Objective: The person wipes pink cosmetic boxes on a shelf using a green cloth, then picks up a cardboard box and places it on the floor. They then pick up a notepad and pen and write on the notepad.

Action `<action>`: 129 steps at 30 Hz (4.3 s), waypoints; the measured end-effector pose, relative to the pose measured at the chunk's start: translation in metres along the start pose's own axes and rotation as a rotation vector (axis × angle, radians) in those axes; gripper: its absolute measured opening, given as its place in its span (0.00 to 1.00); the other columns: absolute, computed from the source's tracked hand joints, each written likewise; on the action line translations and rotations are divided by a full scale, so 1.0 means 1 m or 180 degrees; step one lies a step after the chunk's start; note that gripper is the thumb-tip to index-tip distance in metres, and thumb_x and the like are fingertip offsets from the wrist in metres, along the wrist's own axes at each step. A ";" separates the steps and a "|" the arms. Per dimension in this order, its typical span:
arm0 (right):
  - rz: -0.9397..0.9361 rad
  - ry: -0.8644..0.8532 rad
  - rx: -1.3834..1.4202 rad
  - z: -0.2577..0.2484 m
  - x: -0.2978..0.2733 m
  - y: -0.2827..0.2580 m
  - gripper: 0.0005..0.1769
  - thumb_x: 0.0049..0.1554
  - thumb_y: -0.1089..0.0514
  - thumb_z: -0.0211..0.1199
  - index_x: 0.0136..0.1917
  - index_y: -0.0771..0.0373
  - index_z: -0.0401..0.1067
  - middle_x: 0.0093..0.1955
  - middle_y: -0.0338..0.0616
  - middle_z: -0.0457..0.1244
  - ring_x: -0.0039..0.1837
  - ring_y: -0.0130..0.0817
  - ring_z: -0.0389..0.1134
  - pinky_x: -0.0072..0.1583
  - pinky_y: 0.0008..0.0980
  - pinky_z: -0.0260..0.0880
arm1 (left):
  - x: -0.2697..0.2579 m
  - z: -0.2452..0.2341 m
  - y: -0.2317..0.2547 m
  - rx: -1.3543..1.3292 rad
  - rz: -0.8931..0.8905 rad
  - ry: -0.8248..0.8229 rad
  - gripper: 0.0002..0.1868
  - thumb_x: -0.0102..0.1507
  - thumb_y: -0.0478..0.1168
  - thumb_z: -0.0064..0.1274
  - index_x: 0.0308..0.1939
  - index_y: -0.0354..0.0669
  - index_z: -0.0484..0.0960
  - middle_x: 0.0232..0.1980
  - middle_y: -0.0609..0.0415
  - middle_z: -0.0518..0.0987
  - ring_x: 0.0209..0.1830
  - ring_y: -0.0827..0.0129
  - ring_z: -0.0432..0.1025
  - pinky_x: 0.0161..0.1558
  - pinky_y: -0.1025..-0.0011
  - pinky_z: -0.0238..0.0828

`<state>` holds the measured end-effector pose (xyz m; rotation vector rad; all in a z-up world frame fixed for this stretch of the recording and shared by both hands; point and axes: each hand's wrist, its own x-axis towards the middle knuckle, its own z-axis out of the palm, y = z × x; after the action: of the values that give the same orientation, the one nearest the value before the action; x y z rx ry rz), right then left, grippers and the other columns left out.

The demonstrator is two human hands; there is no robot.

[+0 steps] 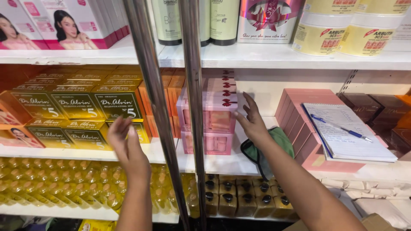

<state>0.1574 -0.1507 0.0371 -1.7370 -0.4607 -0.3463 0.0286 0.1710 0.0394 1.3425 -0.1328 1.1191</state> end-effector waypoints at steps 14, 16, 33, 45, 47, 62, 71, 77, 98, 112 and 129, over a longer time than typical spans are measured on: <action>0.2094 0.0264 0.1192 0.027 -0.018 0.022 0.55 0.52 0.16 0.38 0.85 0.37 0.33 0.87 0.53 0.27 0.85 0.61 0.32 0.78 0.64 0.26 | 0.034 0.041 -0.127 -0.1327 -0.3684 -0.1875 0.55 0.54 0.82 0.34 0.75 0.53 0.64 0.74 0.49 0.69 0.71 0.53 0.64 0.67 0.52 0.65; 0.2152 0.0288 0.1221 0.030 -0.017 0.022 0.55 0.52 0.16 0.38 0.85 0.36 0.32 0.87 0.54 0.27 0.85 0.62 0.31 0.79 0.64 0.26 | 0.034 0.044 -0.127 -0.1456 -0.3808 -0.1992 0.54 0.54 0.81 0.37 0.74 0.53 0.68 0.71 0.49 0.72 0.67 0.55 0.68 0.64 0.55 0.68; 0.2049 0.0448 0.0678 0.056 -0.019 0.009 0.63 0.45 0.11 0.37 0.84 0.46 0.43 0.84 0.43 0.47 0.84 0.48 0.42 0.76 0.66 0.41 | 0.007 0.080 -0.227 -0.1470 -0.3568 -0.3139 0.37 0.64 0.71 0.42 0.56 0.43 0.81 0.49 0.51 0.83 0.47 0.63 0.79 0.50 0.62 0.80; 0.2385 0.0615 0.0745 0.046 0.001 0.026 0.64 0.45 0.10 0.36 0.84 0.47 0.44 0.84 0.48 0.45 0.84 0.56 0.42 0.76 0.70 0.40 | 0.019 0.082 -0.225 -0.1215 -0.3704 -0.2795 0.34 0.65 0.66 0.44 0.62 0.45 0.75 0.57 0.51 0.78 0.51 0.61 0.76 0.53 0.59 0.79; 0.2363 0.0591 0.0722 0.050 -0.001 0.018 0.64 0.44 0.10 0.36 0.83 0.47 0.45 0.84 0.46 0.46 0.84 0.55 0.43 0.76 0.71 0.41 | 0.018 0.081 -0.233 -0.1215 -0.3562 -0.2898 0.35 0.65 0.67 0.43 0.60 0.42 0.76 0.54 0.48 0.79 0.49 0.59 0.76 0.51 0.58 0.79; 0.1693 0.0600 0.0080 0.028 -0.022 -0.014 0.58 0.51 0.17 0.38 0.85 0.45 0.35 0.87 0.42 0.36 0.84 0.54 0.40 0.78 0.58 0.41 | 0.060 0.036 -0.115 -0.1132 -0.2950 -0.2216 0.50 0.60 0.76 0.28 0.77 0.49 0.60 0.75 0.48 0.67 0.74 0.57 0.63 0.71 0.56 0.57; 0.1367 0.0627 0.0048 -0.021 -0.063 -0.043 0.49 0.56 0.24 0.41 0.83 0.48 0.44 0.83 0.45 0.45 0.79 0.49 0.52 0.76 0.49 0.47 | 0.015 -0.002 0.003 -0.0754 -0.0362 -0.0365 0.20 0.75 0.45 0.43 0.65 0.36 0.71 0.63 0.46 0.75 0.63 0.64 0.71 0.69 0.63 0.67; 0.0024 0.0814 -0.0498 -0.075 -0.109 -0.036 0.32 0.66 0.46 0.52 0.78 0.61 0.56 0.76 0.54 0.56 0.78 0.42 0.56 0.74 0.38 0.56 | -0.059 0.054 0.062 -0.0159 0.0737 -0.1096 0.10 0.68 0.33 0.53 0.53 0.37 0.78 0.50 0.51 0.74 0.48 0.67 0.69 0.56 0.72 0.68; 0.0001 0.2332 -0.2394 -0.223 -0.338 0.017 0.21 0.52 0.64 0.66 0.58 0.68 0.64 0.52 0.49 0.61 0.53 0.39 0.65 0.53 0.35 0.68 | -0.320 0.184 -0.005 0.0346 -0.0387 -0.5081 0.26 0.59 0.45 0.60 0.62 0.51 0.78 0.65 0.43 0.73 0.67 0.49 0.66 0.67 0.58 0.61; 0.1022 0.2381 -0.2905 -0.185 -0.423 0.041 0.45 0.47 0.59 0.69 0.75 0.60 0.58 0.82 0.64 0.45 0.80 0.61 0.48 0.74 0.49 0.53 | -0.395 0.160 -0.025 0.1233 -0.0768 -0.6213 0.34 0.62 0.54 0.58 0.73 0.75 0.68 0.82 0.39 0.48 0.82 0.35 0.39 0.78 0.47 0.38; 0.1792 0.2384 -0.2824 -0.205 -0.465 0.041 0.46 0.45 0.54 0.69 0.76 0.52 0.57 0.83 0.62 0.41 0.79 0.61 0.49 0.69 0.44 0.61 | -0.425 0.167 -0.017 0.1368 -0.1071 -0.6128 0.35 0.61 0.49 0.59 0.73 0.71 0.68 0.82 0.47 0.50 0.82 0.44 0.44 0.79 0.59 0.44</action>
<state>-0.2262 -0.4126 -0.1731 -2.2817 0.8365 -0.8154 -0.0934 -0.1988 -0.1996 2.2711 -1.0223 -0.7901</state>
